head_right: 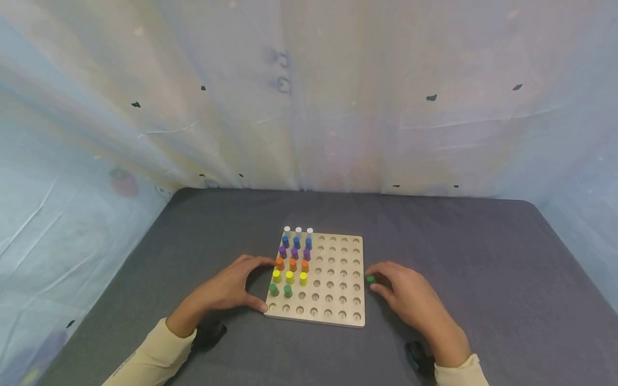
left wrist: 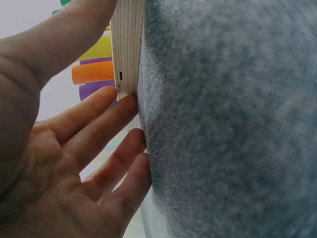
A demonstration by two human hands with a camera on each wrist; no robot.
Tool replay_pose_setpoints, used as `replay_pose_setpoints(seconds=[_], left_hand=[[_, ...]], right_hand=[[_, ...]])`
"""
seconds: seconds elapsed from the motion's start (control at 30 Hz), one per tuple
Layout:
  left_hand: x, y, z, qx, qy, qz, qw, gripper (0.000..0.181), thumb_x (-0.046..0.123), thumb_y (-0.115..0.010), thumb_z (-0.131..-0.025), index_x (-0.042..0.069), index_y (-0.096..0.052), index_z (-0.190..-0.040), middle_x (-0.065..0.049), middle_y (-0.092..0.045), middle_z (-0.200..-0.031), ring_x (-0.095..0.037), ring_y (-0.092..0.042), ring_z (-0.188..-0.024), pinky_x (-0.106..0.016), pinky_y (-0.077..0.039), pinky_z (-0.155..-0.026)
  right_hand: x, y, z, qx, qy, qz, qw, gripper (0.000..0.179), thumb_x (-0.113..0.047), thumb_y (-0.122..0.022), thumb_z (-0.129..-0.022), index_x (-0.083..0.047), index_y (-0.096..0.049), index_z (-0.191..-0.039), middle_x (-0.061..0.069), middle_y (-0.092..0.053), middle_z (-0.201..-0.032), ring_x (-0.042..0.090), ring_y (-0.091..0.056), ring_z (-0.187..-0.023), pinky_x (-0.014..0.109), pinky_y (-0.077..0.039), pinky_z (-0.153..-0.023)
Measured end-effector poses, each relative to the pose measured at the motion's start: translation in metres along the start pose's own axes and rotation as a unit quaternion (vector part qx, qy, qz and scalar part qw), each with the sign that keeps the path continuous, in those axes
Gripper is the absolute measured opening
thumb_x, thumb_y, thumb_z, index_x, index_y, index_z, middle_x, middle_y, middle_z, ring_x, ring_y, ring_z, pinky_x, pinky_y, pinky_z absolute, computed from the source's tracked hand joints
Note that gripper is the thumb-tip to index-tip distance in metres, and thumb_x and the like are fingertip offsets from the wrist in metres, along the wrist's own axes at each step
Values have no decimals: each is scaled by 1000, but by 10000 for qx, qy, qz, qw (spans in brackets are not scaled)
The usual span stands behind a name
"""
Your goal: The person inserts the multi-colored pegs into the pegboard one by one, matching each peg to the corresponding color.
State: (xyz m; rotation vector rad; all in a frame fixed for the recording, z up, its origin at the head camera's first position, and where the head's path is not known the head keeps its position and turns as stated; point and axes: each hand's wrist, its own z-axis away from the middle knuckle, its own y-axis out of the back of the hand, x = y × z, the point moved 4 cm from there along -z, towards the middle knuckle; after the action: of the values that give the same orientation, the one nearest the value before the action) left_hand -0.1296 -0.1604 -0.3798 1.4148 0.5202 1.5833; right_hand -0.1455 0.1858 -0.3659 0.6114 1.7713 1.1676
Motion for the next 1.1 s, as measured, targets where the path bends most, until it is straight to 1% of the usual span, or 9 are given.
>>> replay_pose_setpoints(seconds=[0.17,0.4,0.53,0.73,0.97,1.1], left_hand=[[0,-1,0,10,-6,65,10000,94,41,-95,-60,27,-51,-142,0,-53,-144,-23,-44,-134,-53,-40,-110],[0,-1,1,20,4,42,10000,94,41,-95,-60,27,-52,-142,-1,-53,-143,-23,-45,-133,-54,-41,-109],[1,-1,0,29,9,41,10000,94,40,-95,-60,26,-52,-142,0,-53,-143,-22,-44,-133,-53,-41,-109],[0,1,1,20,-18,53,10000,93,41,-94,-61,26,-52,-142,2,-53,-143,-22,-44,-132,-52,-40,-110],[0,0,1,-17,-99,98,9999,93,41,-94,-61,25,-52,-142,1,-53,-143,-23,-43,-133,-53,-39,-110],[1,0,1,-27,-127,94,9999,93,42,-94,-61,25,-51,-142,1,-53,-143,-23,-44,-132,-53,-40,-110]], right_hand=[[1,2,0,-87,-159,-50,9998,25,-21,-76,-87,-26,-70,-111,-12,-72,-98,10,-68,-88,38,-54,-75],[1,3,1,46,-156,-94,9998,24,-23,-76,-88,-27,-70,-110,-12,-74,-97,12,-70,-88,41,-55,-75],[-1,4,-1,119,-165,-85,9998,24,-24,-76,-88,-28,-69,-111,-12,-74,-96,12,-70,-87,40,-54,-73],[-15,3,-8,113,-18,-69,9999,26,-27,-77,-87,-28,-70,-112,-12,-73,-94,9,-68,-84,36,-51,-71],[-34,2,-16,161,71,-264,9995,28,-26,-78,-85,-25,-71,-112,-11,-73,-94,9,-67,-84,35,-50,-70],[-47,-3,-21,81,152,-363,9992,26,-27,-77,-86,-26,-71,-111,-12,-71,-95,6,-64,-83,33,-49,-69]])
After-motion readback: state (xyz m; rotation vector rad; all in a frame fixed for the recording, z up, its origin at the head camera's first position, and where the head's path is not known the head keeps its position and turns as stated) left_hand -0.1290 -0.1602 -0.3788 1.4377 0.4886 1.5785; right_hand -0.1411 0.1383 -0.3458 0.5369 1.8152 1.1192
